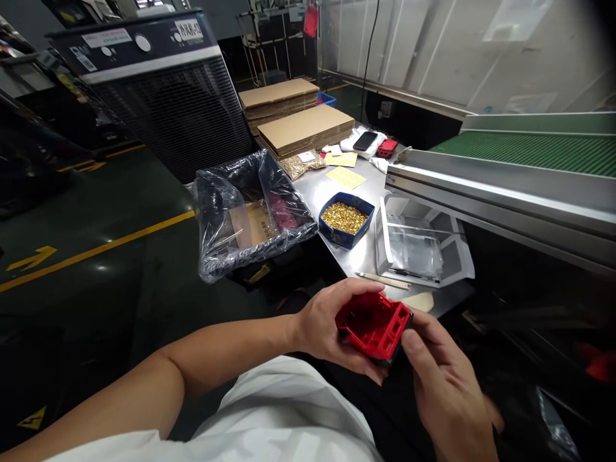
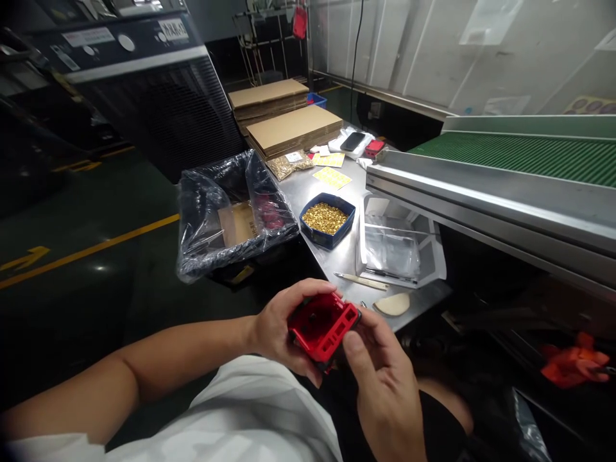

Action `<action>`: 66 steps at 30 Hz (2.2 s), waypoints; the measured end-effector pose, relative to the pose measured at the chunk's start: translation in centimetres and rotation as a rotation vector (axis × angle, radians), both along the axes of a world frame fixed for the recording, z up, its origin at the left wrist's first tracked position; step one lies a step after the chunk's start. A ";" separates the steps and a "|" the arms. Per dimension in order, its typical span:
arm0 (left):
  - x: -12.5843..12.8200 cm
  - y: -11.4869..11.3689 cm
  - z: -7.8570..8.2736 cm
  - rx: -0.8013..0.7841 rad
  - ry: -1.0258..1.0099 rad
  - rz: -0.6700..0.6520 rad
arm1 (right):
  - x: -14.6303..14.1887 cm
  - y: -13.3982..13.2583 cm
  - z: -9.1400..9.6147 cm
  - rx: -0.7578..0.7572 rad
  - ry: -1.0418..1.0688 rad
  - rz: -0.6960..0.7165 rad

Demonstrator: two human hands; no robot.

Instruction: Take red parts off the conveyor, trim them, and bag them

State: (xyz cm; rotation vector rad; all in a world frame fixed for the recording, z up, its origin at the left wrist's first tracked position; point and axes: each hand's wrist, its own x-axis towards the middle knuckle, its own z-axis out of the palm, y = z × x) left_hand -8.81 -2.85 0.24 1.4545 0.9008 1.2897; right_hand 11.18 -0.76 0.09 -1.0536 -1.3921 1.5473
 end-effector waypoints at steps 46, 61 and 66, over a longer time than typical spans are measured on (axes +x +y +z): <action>-1.5 0.4 0.7 -0.163 -0.066 -0.071 | 1.3 -0.4 -2.2 0.178 -0.327 -0.389; -1.5 -0.1 0.9 -0.066 -0.025 -0.130 | 1.8 1.1 0.3 0.241 -0.338 -0.563; -1.4 0.3 1.3 0.318 0.192 -0.050 | 3.2 0.3 1.1 0.310 -0.436 -0.245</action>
